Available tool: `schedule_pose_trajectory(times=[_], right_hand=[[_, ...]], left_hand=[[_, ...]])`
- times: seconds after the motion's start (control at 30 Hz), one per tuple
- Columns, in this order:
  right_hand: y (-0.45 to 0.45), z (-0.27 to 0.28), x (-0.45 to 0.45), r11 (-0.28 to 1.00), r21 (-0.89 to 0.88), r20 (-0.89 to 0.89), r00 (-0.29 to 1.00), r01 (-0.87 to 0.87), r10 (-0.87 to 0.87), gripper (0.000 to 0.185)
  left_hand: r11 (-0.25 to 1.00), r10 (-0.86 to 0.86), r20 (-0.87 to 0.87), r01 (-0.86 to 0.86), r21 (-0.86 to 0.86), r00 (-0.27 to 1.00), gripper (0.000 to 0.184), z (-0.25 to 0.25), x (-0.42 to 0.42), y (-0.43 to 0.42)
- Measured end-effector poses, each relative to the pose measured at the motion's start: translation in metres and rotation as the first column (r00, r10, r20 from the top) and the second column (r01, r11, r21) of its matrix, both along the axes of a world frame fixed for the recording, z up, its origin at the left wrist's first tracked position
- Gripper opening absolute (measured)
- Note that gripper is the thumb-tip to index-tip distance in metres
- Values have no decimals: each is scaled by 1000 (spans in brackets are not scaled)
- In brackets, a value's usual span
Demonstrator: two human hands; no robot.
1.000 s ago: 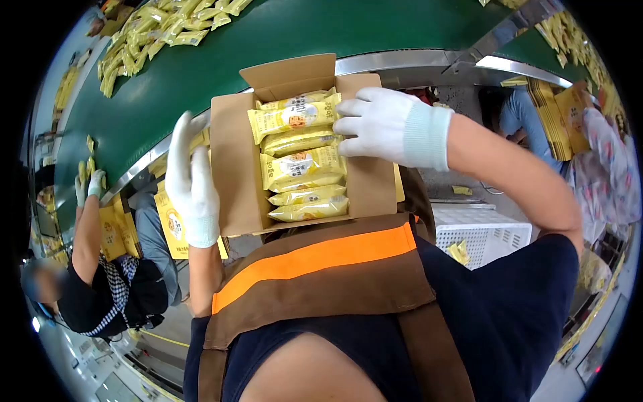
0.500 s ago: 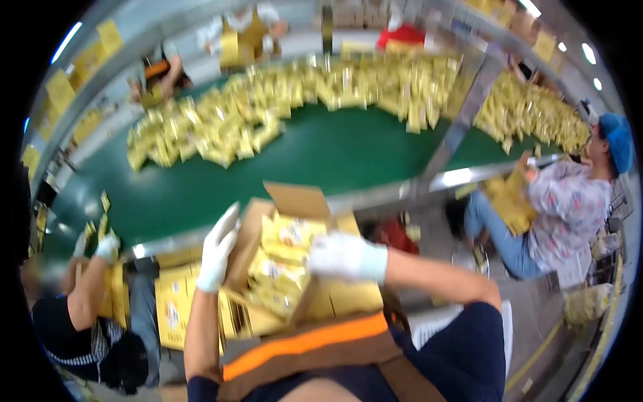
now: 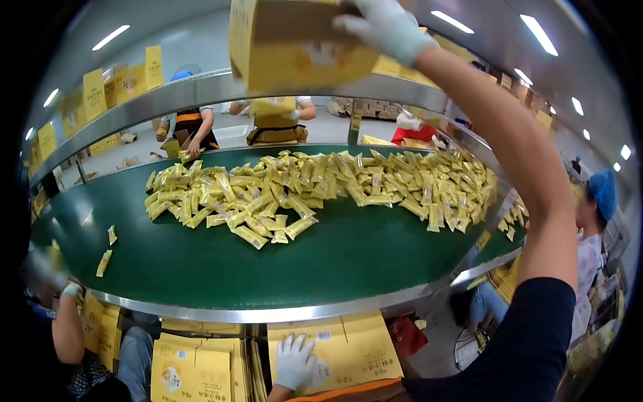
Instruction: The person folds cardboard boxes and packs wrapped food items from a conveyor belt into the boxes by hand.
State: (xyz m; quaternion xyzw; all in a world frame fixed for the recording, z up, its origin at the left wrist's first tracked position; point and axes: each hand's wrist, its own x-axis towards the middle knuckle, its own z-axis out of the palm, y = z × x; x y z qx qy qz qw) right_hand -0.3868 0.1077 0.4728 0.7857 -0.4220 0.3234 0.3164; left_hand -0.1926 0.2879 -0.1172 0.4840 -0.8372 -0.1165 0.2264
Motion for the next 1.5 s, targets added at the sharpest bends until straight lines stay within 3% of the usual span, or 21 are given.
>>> schedule_pose_trajectory(times=[0.1, 0.17, 0.37, 0.5, 0.57, 0.6, 0.7, 0.73, 0.77, 0.8, 0.83, 0.9, 0.97, 1.0, 1.03, 1.17, 1.3, 1.37, 1.4, 1.43, 1.5], right_hand=[[-90, 38, 36, 945, -241, -50, 975, -221, 216, 30], [-139, 57, 65, 984, -177, 47, 999, 32, -24, 32], [-256, 19, 112, 973, -121, 91, 979, 194, -184, 35], [-292, 7, 86, 960, -256, -137, 978, 117, -156, 41], [-242, -30, 82, 980, -198, -329, 944, -25, -43, 35], [-224, -83, 61, 913, -380, -362, 932, -146, -2, 35], [-50, -222, 28, 933, 342, -339, 912, -109, 231, 40], [4, -247, 18, 726, 683, -522, 746, 75, 413, 37], [39, -310, -24, 465, 885, -301, 782, 16, 545, 39], [79, -369, -67, 147, 988, -31, 870, -48, 492, 44], [114, -400, -83, -227, 971, 109, 981, -72, 157, 48], [176, -497, -136, 148, 964, 257, 921, -222, -291, 55], [220, -586, -164, 406, 907, 179, 769, 113, -614, 62], [230, -598, -163, 197, 980, 168, 669, -34, -724, 69], [243, -617, -152, 251, 836, 481, 430, -488, -764, 69], [248, -616, -148, 356, 642, 658, 250, -679, -710, 68], [259, -563, -139, 491, 617, 757, 294, -615, -584, 60], [265, -528, -150, 366, 721, 662, 428, -589, -615, 59], [266, -516, -147, 600, 705, 684, 585, -378, -436, 62], [258, -480, -146, 719, 695, 379, 850, 1, -367, 68], [242, -414, -144, 938, 336, 454, 859, 79, -236, 74]], left_hand=[[1000, -14, -67, 14, 1, 998, 45, -11, 3, -10], [1000, -3, -99, 1, -20, 995, 45, -12, 4, -10], [996, -15, -60, 21, 90, 998, 63, -41, -1, -8], [999, -31, -248, 39, 24, 968, 46, -22, 4, -16], [989, 54, -66, -44, 143, 996, 49, -3, 11, -16], [976, 88, 27, -92, 196, 996, 51, 5, 13, -14], [885, 440, -54, -423, 193, 896, 57, -2, 31, -13], [856, 493, -190, -433, 282, 849, 63, -21, 38, -5], [825, 547, -317, -436, 359, 775, 70, -36, 48, 1], [797, 488, -330, -258, 546, 808, 73, -21, 62, 2], [820, 452, -288, -265, 508, 844, 71, -6, 66, 10], [819, 455, -285, -271, 507, 843, 67, 2, 69, 21], [813, 491, -320, -294, 502, 810, 65, 12, 60, 21], [812, 514, -366, -302, 500, 775, 62, 8, 56, 20], [810, 537, -410, -315, 495, 737, 59, 0, 54, 20], [744, 633, -574, -205, 635, 519, 58, 12, 47, 25], [729, 667, -715, 19, 685, 209, 55, 80, 39, 42], [762, 578, -776, 174, 624, 253, 46, 86, 50, 51], [741, 560, -778, 249, 624, 284, 45, 89, 59, 54], [713, 541, -780, 319, 624, 316, 43, 94, 68, 57], [665, 508, -746, 353, 657, 431, 40, 104, 78, 55]])
